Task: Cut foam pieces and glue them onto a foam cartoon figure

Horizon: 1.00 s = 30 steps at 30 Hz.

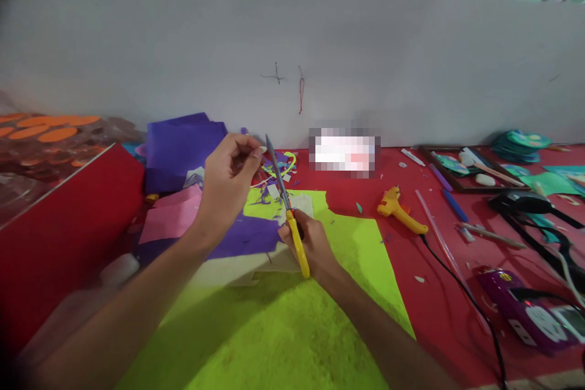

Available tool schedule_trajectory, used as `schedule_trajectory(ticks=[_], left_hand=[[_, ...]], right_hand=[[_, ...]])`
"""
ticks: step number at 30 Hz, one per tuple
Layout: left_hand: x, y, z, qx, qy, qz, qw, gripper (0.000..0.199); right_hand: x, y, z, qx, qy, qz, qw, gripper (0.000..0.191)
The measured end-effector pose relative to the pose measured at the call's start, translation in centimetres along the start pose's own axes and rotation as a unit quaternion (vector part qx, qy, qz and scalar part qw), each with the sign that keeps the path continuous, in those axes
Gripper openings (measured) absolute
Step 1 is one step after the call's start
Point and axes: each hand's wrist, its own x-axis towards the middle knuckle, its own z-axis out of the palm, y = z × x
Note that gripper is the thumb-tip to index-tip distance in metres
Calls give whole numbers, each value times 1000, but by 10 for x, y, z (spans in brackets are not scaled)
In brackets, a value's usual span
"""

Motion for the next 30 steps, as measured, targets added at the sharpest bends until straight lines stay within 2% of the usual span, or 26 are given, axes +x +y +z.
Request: schedule_trajectory(ticks=[3,7,12,21,30], left_hand=[[0,0,1,-26,-22,-18,999,9],[-3,2,4,-53,-44,-37,997,16],[-6,3,5,-35,-55,-34,997,21],[-10,9,8,-1,-69,-37,997,17],[-11,6,10,20,-82,-33,996,17]], right_hand=[[3,4,5,55,4,-34,998,62],[3,2,5,58,-4,-26,998,69],[2,3,2,62,-5,-30,998,67],[1,6,3,70,9,-38,997,62],[3,9,2,55,20,-38,998,63]])
